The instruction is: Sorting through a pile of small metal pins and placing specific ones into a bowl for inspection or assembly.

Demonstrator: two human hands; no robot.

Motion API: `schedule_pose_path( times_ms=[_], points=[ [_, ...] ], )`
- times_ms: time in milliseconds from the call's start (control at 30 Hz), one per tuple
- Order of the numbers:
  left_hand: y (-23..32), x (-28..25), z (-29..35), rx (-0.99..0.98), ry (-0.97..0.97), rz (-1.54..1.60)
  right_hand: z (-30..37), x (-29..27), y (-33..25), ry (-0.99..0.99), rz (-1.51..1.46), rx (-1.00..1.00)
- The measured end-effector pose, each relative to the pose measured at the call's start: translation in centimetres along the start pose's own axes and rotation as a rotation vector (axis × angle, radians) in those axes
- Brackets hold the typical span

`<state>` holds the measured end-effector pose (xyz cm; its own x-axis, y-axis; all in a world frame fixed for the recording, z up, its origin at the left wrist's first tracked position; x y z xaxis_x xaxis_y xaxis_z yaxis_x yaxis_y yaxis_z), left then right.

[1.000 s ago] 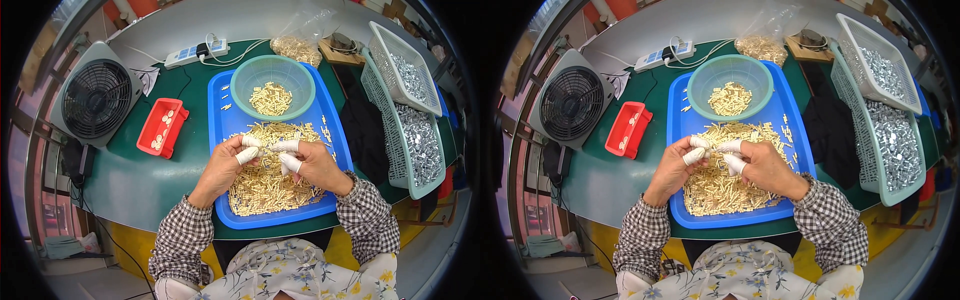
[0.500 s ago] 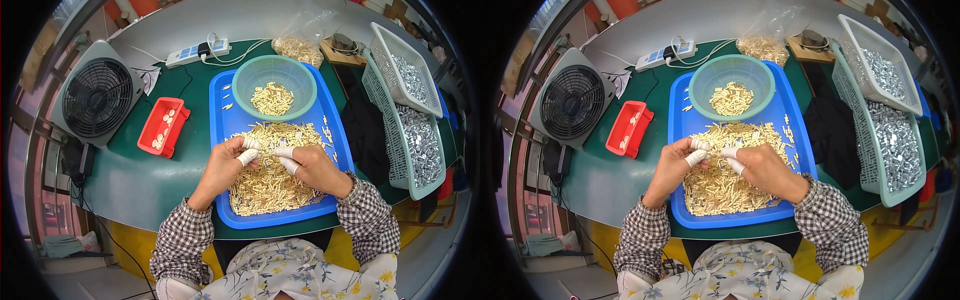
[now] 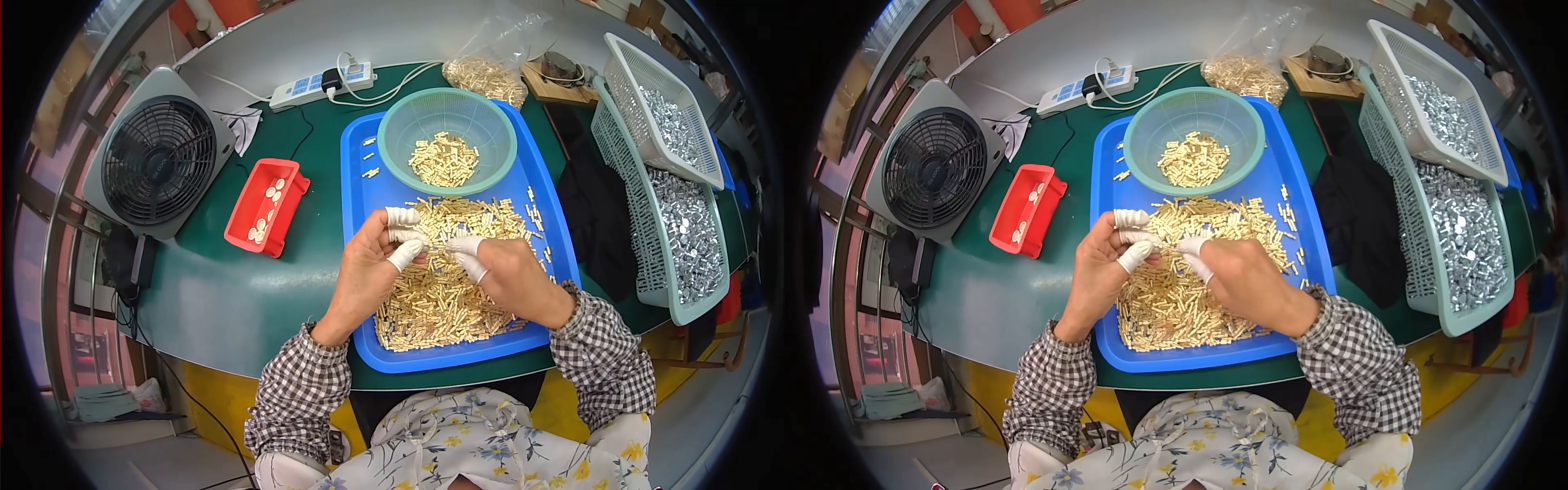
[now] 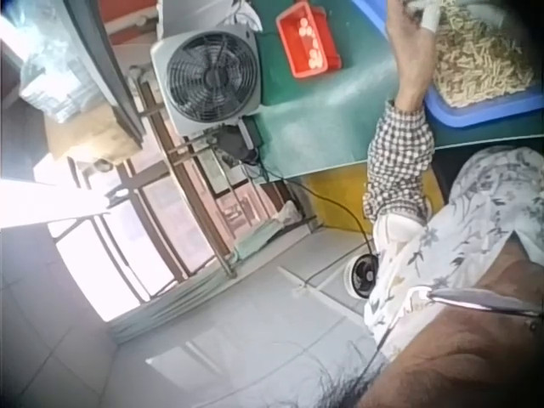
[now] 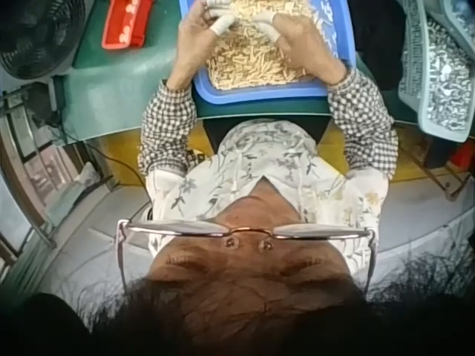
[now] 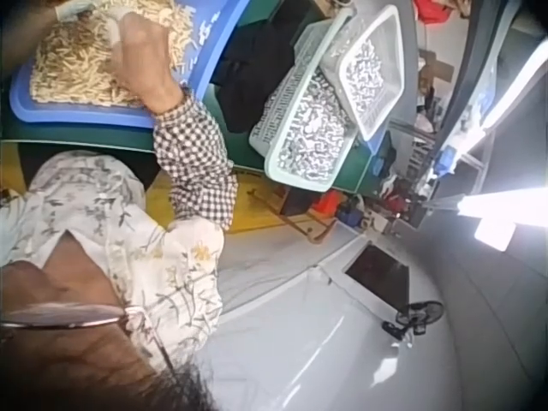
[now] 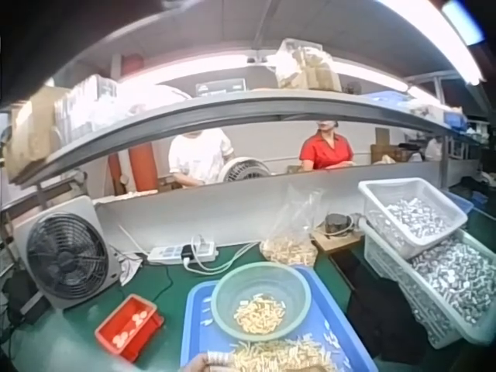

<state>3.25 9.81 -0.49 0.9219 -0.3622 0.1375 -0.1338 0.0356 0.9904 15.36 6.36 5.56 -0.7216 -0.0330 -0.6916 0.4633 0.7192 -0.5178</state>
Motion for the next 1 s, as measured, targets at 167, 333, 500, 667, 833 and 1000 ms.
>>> schedule_pose_path(
  times_ms=[167,333,500,667,833,1000],
  points=[
    [1.6,1.2,0.2,0.105,-0.025,0.011,1.7,3.1,3.9,-0.276,-0.765,0.684],
    [1.8,0.6,0.3,0.144,0.035,0.029,1.2,2.9,3.0,-0.297,-0.762,0.555],
    [1.5,0.3,0.0,0.099,0.012,0.039,0.8,3.0,2.8,-0.305,-0.801,0.527],
    [1.3,0.6,-0.1,0.066,0.005,0.108,1.1,3.2,3.0,-0.303,-0.837,0.559],
    [0.8,-0.9,-0.5,0.05,0.076,0.084,0.5,1.8,3.9,-0.174,-0.958,0.588],
    [0.6,-1.4,-0.4,0.066,0.037,-0.412,-2.0,-4.1,8.0,0.087,-0.741,0.595]
  ],
)
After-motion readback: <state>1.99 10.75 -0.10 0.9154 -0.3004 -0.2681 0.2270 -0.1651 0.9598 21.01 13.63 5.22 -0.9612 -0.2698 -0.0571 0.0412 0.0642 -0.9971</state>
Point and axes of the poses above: each hand's wrist, its own z-axis away from the middle knuckle, its own x-axis out of the palm, y = z × x, the point moved 10 cm from there along -z, towards the middle knuckle, and after that the axes turned 4 degrees about -y, right-handed, at the moved point
